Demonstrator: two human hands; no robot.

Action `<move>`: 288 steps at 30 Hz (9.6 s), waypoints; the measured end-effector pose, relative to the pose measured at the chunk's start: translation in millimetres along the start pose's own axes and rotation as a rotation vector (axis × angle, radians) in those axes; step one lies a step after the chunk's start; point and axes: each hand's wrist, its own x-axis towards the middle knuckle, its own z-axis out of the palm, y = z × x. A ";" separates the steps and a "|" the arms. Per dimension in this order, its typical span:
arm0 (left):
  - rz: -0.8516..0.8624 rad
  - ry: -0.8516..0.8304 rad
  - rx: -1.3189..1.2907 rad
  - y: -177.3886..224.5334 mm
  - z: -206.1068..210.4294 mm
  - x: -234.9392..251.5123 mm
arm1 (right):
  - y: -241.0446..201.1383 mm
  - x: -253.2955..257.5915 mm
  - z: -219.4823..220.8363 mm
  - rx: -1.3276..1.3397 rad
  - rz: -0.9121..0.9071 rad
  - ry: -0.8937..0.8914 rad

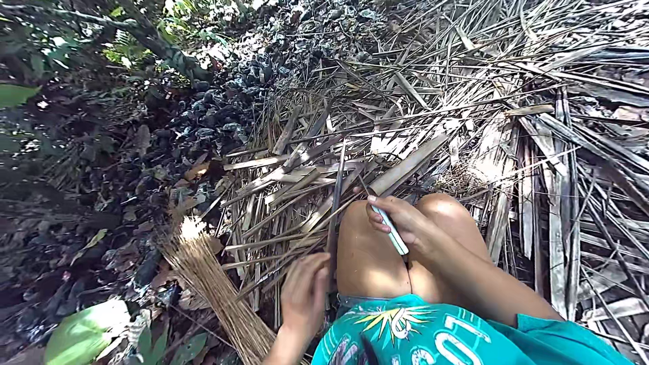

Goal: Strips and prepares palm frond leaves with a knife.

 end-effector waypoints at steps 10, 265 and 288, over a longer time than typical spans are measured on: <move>-0.576 -0.475 -0.764 0.8 43.8 66.1 | 0.1 -25.6 -4.5 -0.569 -0.089 -0.155; -0.305 -0.182 -0.355 14.8 7.5 15.5 | -17.4 -56.5 39.7 -0.172 0.177 -0.329; -0.605 -0.382 -0.887 7.7 -9.1 5.3 | -69.5 -26.4 -19.8 -0.072 -0.220 -0.070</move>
